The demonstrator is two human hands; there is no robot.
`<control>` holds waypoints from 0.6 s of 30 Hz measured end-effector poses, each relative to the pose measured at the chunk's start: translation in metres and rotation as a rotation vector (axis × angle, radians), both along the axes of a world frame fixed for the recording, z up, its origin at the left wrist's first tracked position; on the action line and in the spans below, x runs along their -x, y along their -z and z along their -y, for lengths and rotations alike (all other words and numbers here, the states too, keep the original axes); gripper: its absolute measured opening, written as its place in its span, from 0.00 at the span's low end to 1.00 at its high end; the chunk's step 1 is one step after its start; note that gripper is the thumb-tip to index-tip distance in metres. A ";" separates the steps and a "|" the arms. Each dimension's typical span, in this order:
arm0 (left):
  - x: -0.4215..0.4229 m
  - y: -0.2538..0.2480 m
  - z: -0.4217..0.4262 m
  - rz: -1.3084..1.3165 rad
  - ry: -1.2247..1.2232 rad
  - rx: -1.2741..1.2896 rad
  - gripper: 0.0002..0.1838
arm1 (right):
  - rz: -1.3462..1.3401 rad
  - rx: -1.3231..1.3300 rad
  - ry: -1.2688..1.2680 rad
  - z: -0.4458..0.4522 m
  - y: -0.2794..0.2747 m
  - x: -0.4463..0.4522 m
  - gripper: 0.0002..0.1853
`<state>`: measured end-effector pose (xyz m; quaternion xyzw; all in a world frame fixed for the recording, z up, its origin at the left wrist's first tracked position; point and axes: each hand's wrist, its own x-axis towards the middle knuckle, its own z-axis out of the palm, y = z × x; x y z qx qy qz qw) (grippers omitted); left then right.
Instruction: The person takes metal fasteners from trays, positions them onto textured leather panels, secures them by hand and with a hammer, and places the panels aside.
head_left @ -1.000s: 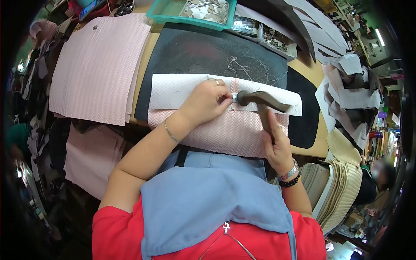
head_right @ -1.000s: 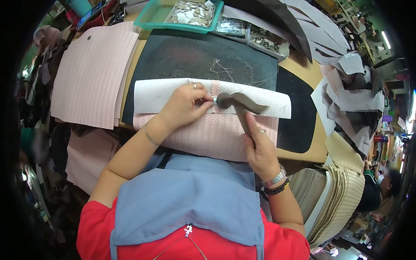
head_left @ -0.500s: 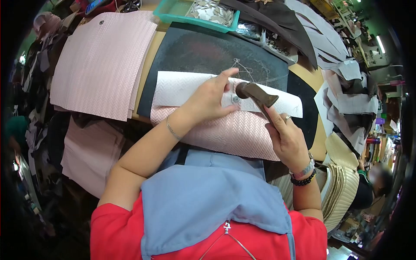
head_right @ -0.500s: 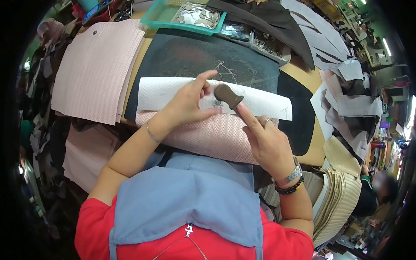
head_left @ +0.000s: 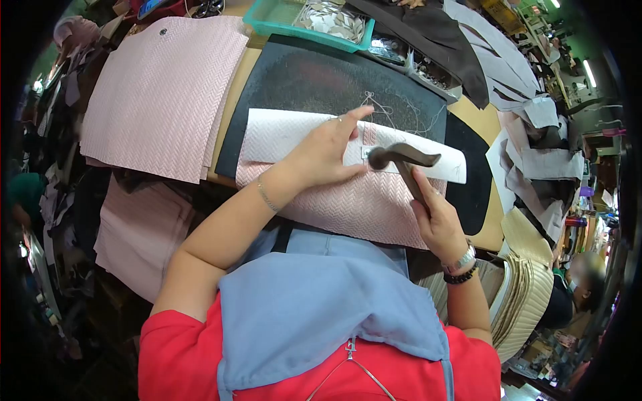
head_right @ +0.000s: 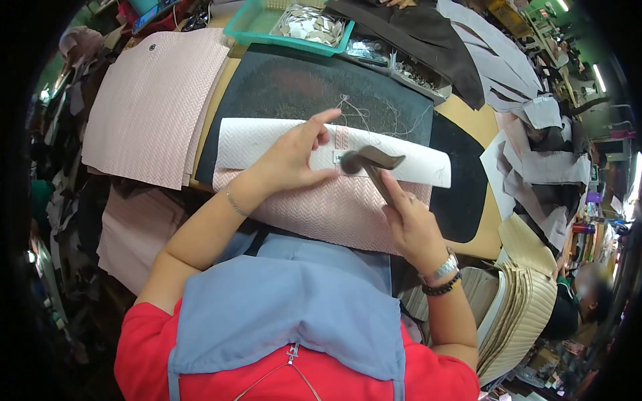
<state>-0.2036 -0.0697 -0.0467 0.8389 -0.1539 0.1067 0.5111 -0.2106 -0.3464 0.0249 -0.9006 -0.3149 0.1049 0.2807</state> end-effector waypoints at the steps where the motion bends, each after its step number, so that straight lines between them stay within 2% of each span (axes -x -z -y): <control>1: 0.001 -0.006 -0.006 0.081 -0.017 -0.110 0.48 | -0.005 -0.011 0.020 0.008 -0.002 0.000 0.31; 3: 0.010 -0.024 -0.029 0.234 -0.057 -0.337 0.43 | 0.000 -0.054 0.111 0.035 0.000 0.003 0.30; 4: 0.018 -0.039 -0.045 0.175 -0.081 -0.455 0.39 | 0.084 -0.104 0.157 0.050 0.005 0.003 0.28; 5: 0.024 -0.047 -0.062 0.169 -0.119 -0.540 0.38 | 0.099 -0.197 0.238 0.066 0.009 0.004 0.28; 6: 0.030 -0.049 -0.083 0.084 -0.064 -0.504 0.38 | 0.212 -0.041 0.297 0.092 0.016 -0.002 0.27; 7: 0.034 -0.054 -0.101 0.002 -0.016 -0.471 0.37 | 0.316 -0.117 0.364 0.118 0.032 -0.010 0.28; 8: 0.035 -0.055 -0.112 -0.042 0.006 -0.413 0.36 | 0.374 -0.083 0.429 0.136 0.036 -0.017 0.28; 9: 0.037 -0.049 -0.124 -0.081 0.023 -0.353 0.34 | 0.383 0.069 0.531 0.171 0.050 -0.026 0.28; 10: 0.039 -0.046 -0.135 -0.116 0.040 -0.290 0.33 | 0.371 0.047 0.562 0.176 0.051 -0.033 0.28; 11: 0.040 -0.046 -0.138 -0.168 -0.052 -0.271 0.29 | 0.297 0.212 0.670 0.160 0.034 -0.032 0.29; 13: 0.035 -0.042 -0.129 -0.279 -0.223 -0.217 0.23 | 0.410 0.217 0.669 0.178 0.060 -0.046 0.27; 15: 0.021 -0.021 -0.127 -0.336 -0.412 0.102 0.26 | 0.497 0.141 0.520 0.146 0.053 -0.050 0.26; 16: 0.016 -0.005 -0.134 -0.424 -0.389 0.174 0.31 | 0.537 0.107 0.450 0.128 0.046 -0.046 0.25; 17: 0.010 0.011 -0.134 -0.343 -0.360 0.115 0.32 | 0.510 0.080 0.398 0.112 0.043 -0.042 0.24; 18: 0.016 0.003 -0.127 -0.367 -0.364 0.065 0.27 | 0.484 0.052 0.350 0.094 0.039 -0.037 0.23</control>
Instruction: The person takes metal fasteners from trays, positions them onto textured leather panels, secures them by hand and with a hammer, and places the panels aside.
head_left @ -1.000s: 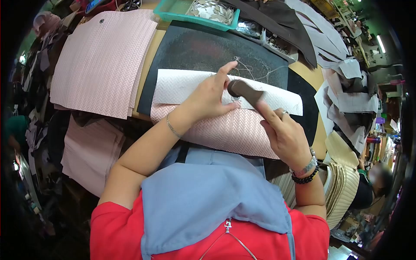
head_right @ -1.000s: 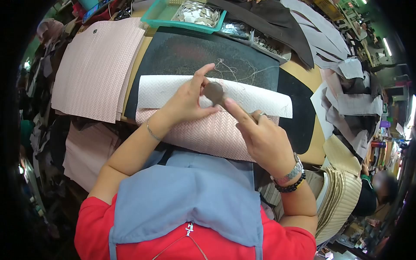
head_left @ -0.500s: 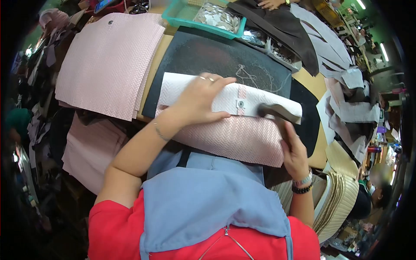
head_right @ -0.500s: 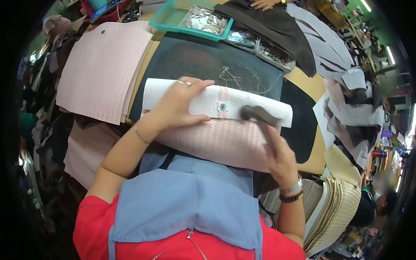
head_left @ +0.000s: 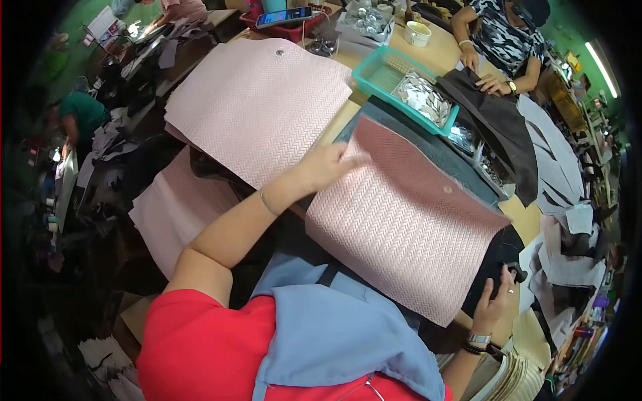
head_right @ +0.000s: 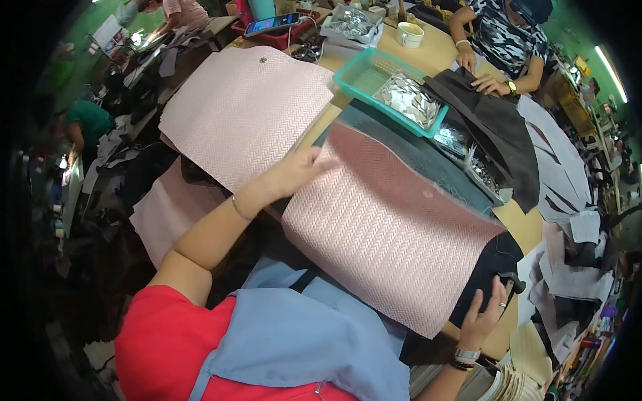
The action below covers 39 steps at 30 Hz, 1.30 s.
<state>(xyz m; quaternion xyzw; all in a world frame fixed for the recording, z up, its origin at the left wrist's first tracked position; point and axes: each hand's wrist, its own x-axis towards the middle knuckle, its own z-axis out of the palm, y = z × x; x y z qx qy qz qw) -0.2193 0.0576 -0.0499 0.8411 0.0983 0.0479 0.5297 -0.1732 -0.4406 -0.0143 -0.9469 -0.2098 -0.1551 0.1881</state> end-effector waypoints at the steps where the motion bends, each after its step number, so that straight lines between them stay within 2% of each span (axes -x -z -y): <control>1: 0.013 -0.007 0.013 -0.032 0.007 -0.045 0.22 | -0.023 -0.021 -0.051 -0.016 -0.002 0.004 0.22; 3: 0.028 -0.011 0.028 -0.042 0.007 -0.062 0.17 | -0.051 -0.105 -0.166 -0.044 0.000 0.010 0.20; 5: 0.035 -0.012 0.030 0.007 -0.022 -0.006 0.15 | -0.053 -0.053 -0.246 -0.063 0.004 0.011 0.19; 6: 0.040 -0.047 0.032 -0.011 -0.044 0.074 0.14 | -0.073 -0.072 -0.256 -0.072 0.005 0.011 0.19; 8: 0.040 -0.060 -0.001 0.121 -0.096 0.135 0.13 | -0.121 -0.100 -0.274 -0.086 0.005 0.013 0.19; 9: 0.042 -0.072 -0.031 0.194 -0.124 0.041 0.13 | -0.136 -0.110 -0.280 -0.089 0.008 0.012 0.19; 10: 0.042 -0.085 -0.070 0.261 -0.101 0.133 0.14 | -0.152 -0.118 -0.285 -0.091 0.012 0.012 0.19; 11: 0.046 -0.117 -0.102 0.117 -0.263 -0.019 0.15 | -0.167 -0.123 -0.288 -0.092 0.016 0.012 0.19; 13: 0.051 -0.185 -0.162 -0.066 -0.374 -0.331 0.18 | -0.118 -0.088 -0.286 -0.094 0.020 0.013 0.18; 15: 0.051 -0.184 -0.274 0.128 -0.379 -0.700 0.22 | -0.104 -0.093 -0.261 -0.095 0.020 0.016 0.17; 18: 0.069 -0.171 -0.284 -0.208 -0.862 -1.457 0.43 | -0.106 -0.115 -0.255 -0.096 0.020 0.015 0.16; 21: 0.065 -0.131 -0.251 -0.482 -0.865 -1.084 0.59 | -0.098 -0.127 -0.258 -0.096 0.021 0.015 0.16; 23: 0.067 -0.076 -0.261 -0.436 -0.635 -0.766 0.61 | -0.098 -0.135 -0.259 -0.096 0.020 0.014 0.16; 26: 0.069 -0.051 -0.225 -0.584 -0.621 -0.752 0.62 | -0.099 -0.124 -0.250 -0.098 0.019 0.013 0.15; 30: 0.069 -0.049 -0.270 -0.487 -0.518 -0.661 0.59 | -0.103 -0.125 -0.251 -0.097 0.021 0.013 0.15; 33: 0.058 -0.051 -0.281 -0.516 -0.518 -0.770 0.58 | -0.094 -0.142 -0.250 -0.098 0.021 0.013 0.15; 34: 0.051 -0.058 -0.266 -0.454 -0.500 -0.875 0.57 | -0.092 -0.145 -0.244 -0.098 0.020 0.013 0.15; 36: 0.038 -0.075 -0.194 -0.321 -0.443 -1.087 0.55 | -0.097 -0.156 -0.236 -0.099 0.018 0.013 0.15; 39: 0.022 -0.066 -0.094 -0.206 -0.374 -1.279 0.50 | -0.088 -0.153 -0.222 -0.099 0.017 0.014 0.15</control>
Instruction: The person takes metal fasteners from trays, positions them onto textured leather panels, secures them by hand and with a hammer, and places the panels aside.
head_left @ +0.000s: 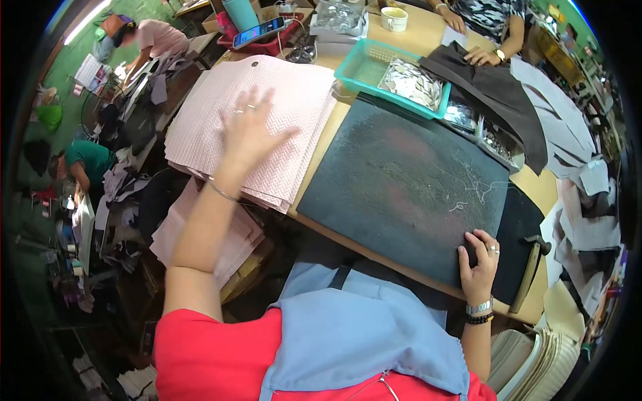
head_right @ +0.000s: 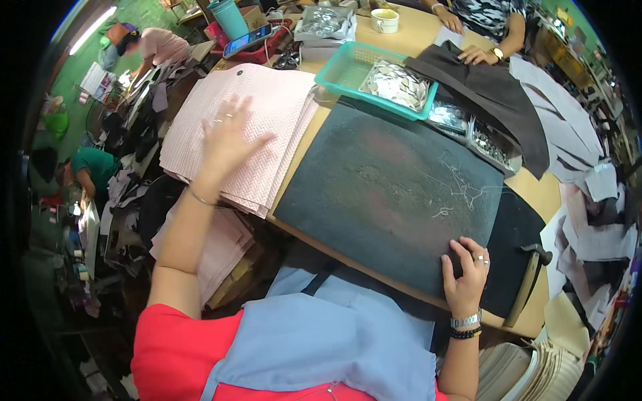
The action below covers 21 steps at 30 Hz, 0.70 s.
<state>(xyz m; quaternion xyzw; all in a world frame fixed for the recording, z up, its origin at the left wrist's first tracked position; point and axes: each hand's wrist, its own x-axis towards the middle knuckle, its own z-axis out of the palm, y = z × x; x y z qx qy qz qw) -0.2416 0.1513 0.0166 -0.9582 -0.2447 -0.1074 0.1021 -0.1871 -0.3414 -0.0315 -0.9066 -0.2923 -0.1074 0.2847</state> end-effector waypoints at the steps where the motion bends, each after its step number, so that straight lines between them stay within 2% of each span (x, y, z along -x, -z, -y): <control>1: -0.005 0.005 0.027 -0.005 0.017 -0.030 0.48 | 0.003 0.006 -0.001 0.000 0.000 -0.001 0.15; 5: -0.030 0.029 0.056 0.042 -0.001 -0.083 0.38 | -0.002 0.001 -0.009 0.001 0.002 -0.001 0.15; 8: -0.037 0.018 0.044 0.101 0.097 0.067 0.25 | -0.013 -0.020 -0.004 0.002 0.001 -0.001 0.15; 11: -0.031 -0.018 0.023 0.042 0.011 0.351 0.16 | -0.036 -0.050 -0.004 0.002 0.003 -0.002 0.14; 13: -0.025 -0.032 -0.014 0.157 -0.001 0.331 0.14 | -0.046 -0.061 -0.001 0.003 0.002 -0.002 0.14; 15: -0.012 -0.080 -0.038 0.335 0.001 0.351 0.14 | -0.029 -0.060 -0.008 0.004 0.002 -0.003 0.14; 16: -0.006 -0.086 -0.089 0.288 0.023 0.372 0.15 | -0.021 -0.056 -0.013 0.004 0.002 -0.003 0.14; 17: 0.001 -0.107 -0.099 0.306 0.013 0.485 0.15 | -0.019 -0.053 -0.013 0.005 0.003 -0.003 0.15; 18: 0.007 -0.121 -0.108 0.327 0.018 0.714 0.16 | -0.025 -0.057 -0.014 0.005 0.004 -0.003 0.15; 20: 0.013 -0.130 -0.134 0.323 0.101 1.037 0.15 | -0.027 -0.067 -0.011 0.006 0.006 -0.004 0.15; 21: 0.015 -0.143 -0.094 0.313 0.152 0.866 0.13 | -0.029 -0.070 -0.012 0.006 0.005 -0.004 0.15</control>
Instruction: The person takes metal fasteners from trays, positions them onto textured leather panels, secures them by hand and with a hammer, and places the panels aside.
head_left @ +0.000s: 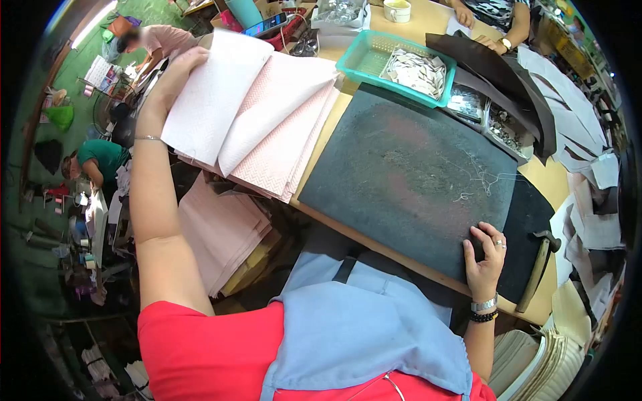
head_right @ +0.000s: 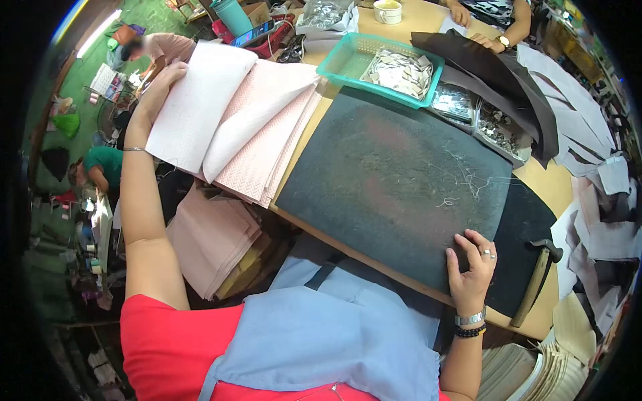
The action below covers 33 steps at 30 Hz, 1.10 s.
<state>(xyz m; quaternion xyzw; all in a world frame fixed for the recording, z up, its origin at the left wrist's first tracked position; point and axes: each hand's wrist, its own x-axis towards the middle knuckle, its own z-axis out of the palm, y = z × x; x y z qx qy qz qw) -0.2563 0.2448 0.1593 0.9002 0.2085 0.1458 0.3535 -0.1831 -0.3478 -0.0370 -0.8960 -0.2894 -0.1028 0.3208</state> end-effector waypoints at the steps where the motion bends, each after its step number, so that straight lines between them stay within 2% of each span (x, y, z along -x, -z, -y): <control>1: -0.003 0.011 -0.010 -0.119 0.000 0.469 0.14 | 0.000 -0.002 0.001 0.000 -0.001 0.000 0.14; 3: -0.012 0.033 0.004 -0.175 -0.004 0.207 0.16 | -0.010 -0.009 0.007 -0.001 -0.002 0.001 0.14; 5: -0.018 0.052 0.011 -0.221 0.062 0.211 0.21 | -0.033 -0.016 0.014 -0.001 -0.002 0.002 0.14; 7: -0.020 0.097 -0.011 -0.160 0.180 -0.054 0.27 | -0.018 -0.009 0.021 -0.001 -0.001 0.002 0.14; 8: -0.021 0.105 -0.003 -0.336 0.097 -0.123 0.34 | -0.010 -0.003 0.023 0.000 0.000 0.002 0.14; 11: -0.004 0.129 0.049 -0.518 -0.235 -0.643 0.41 | -0.022 -0.004 0.019 0.000 0.000 0.002 0.14; 12: -0.002 0.126 0.057 -0.519 -0.213 -0.689 0.49 | -0.023 -0.002 0.021 0.000 -0.001 0.002 0.14; 15: 0.027 0.107 0.109 -0.376 0.136 -0.797 0.52 | -0.026 0.007 0.029 0.000 0.000 0.001 0.14; 18: 0.061 0.119 0.125 -0.299 0.391 -0.790 0.42 | -0.020 0.015 0.029 -0.001 -0.001 0.002 0.14; 21: 0.083 0.147 0.094 -0.182 0.474 -0.822 0.26 | -0.022 0.018 0.031 -0.001 0.000 0.002 0.14; 22: 0.086 0.158 0.086 -0.076 0.493 -0.855 0.13 | -0.007 0.019 0.023 -0.001 0.000 0.001 0.14; 25: 0.086 0.173 0.074 0.091 0.196 -0.432 0.13 | -0.010 0.010 0.010 -0.002 -0.001 0.001 0.14; 27: 0.073 0.159 0.060 0.326 -0.321 -0.005 0.18 | 0.008 0.007 0.008 -0.002 -0.001 0.001 0.14; 29: 0.061 0.125 0.032 0.644 -0.437 0.241 0.23 | 0.010 0.004 0.007 -0.002 0.000 0.002 0.14; 31: 0.060 0.096 0.011 0.811 -0.353 0.431 0.22 | -0.001 -0.005 0.007 -0.002 0.000 0.001 0.14; 33: 0.066 0.089 -0.007 0.783 -0.320 0.420 0.24 | 0.017 0.002 0.002 -0.002 0.000 0.001 0.14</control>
